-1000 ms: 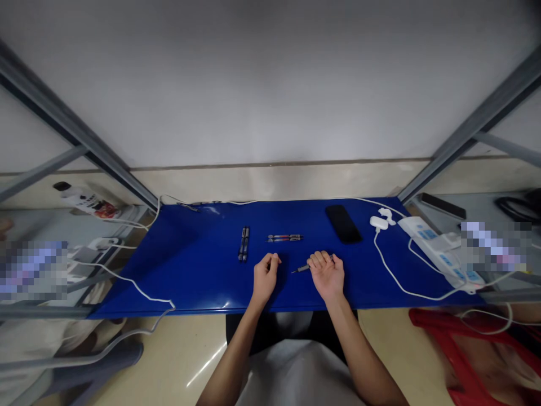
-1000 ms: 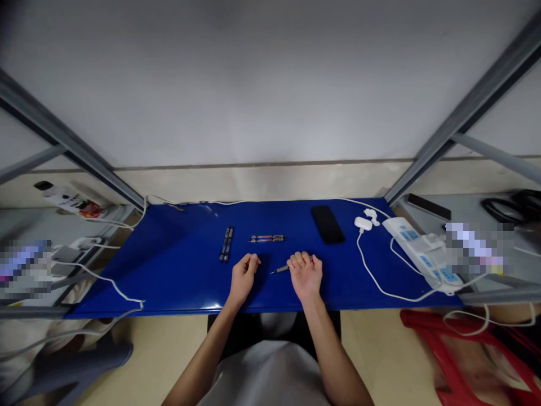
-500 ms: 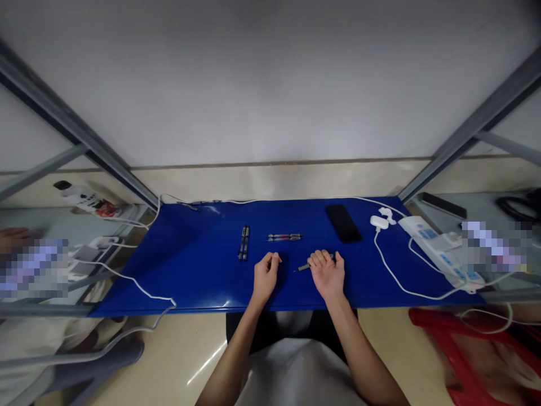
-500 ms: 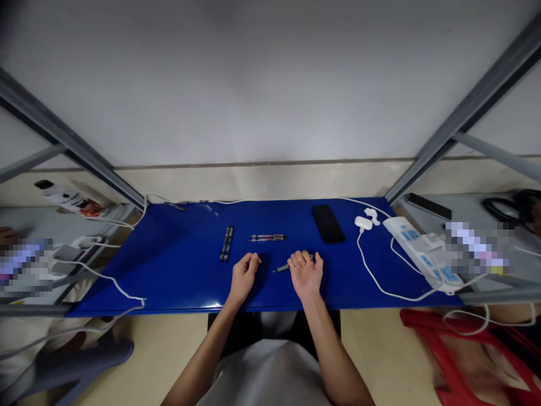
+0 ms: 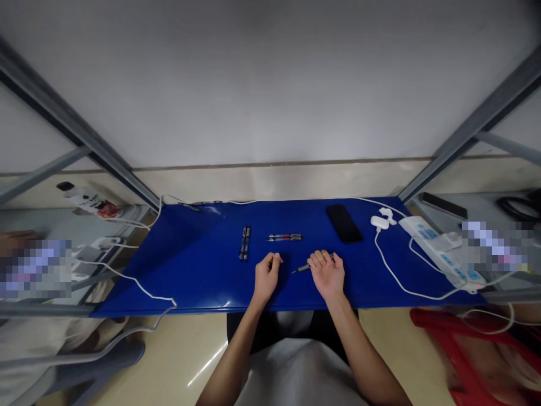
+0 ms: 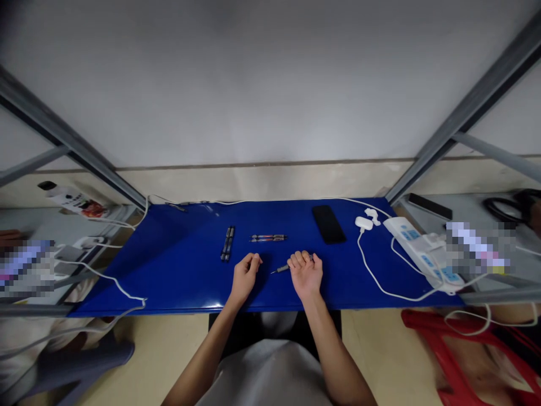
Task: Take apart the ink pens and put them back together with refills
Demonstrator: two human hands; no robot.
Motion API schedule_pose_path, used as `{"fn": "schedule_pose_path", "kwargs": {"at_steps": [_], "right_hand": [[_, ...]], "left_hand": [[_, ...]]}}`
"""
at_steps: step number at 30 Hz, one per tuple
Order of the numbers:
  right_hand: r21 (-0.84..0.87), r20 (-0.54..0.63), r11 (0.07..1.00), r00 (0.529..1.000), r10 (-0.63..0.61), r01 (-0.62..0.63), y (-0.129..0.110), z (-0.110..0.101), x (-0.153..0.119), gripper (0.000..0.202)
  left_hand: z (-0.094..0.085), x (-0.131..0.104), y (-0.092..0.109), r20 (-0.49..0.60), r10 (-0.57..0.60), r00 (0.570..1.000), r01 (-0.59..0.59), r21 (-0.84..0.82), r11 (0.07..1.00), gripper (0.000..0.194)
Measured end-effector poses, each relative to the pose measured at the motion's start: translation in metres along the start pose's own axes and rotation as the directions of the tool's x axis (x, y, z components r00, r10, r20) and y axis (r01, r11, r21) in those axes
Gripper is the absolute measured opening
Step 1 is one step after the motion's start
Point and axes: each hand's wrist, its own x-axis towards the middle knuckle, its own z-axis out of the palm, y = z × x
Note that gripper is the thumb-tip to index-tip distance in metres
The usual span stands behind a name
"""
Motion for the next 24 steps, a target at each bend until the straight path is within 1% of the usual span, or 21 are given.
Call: {"fn": "schedule_pose_path", "kwargs": {"at_steps": [5, 10, 15, 24], "right_hand": [[-0.036, -0.011, 0.999, 1.0, 0.011, -0.011, -0.0005, 0.0006, -0.0007, 0.033], [-0.004, 0.0, 1.0, 1.0, 0.001, -0.001, -0.0007, 0.0015, -0.001, 0.033], [-0.061, -0.032, 0.998, 0.999, -0.015, 0.013, -0.0005, 0.0022, -0.0016, 0.033], [-0.006, -0.01, 1.0, 1.0, -0.018, 0.018, -0.0008, 0.0023, -0.0013, 0.033]], "left_hand": [[0.0, -0.0003, 0.0014, -0.001, -0.001, 1.0, 0.001, -0.012, 1.0, 0.04], [-0.0007, 0.0, 0.0027, 0.002, 0.004, 1.0, -0.004, 0.001, 1.0, 0.042], [-0.0007, -0.0003, 0.0035, 0.0, 0.012, 1.0, -0.012, 0.012, 1.0, 0.044], [0.0001, 0.0003, 0.0012, 0.008, 0.0, 1.0, -0.001, 0.02, 1.0, 0.043]]}}
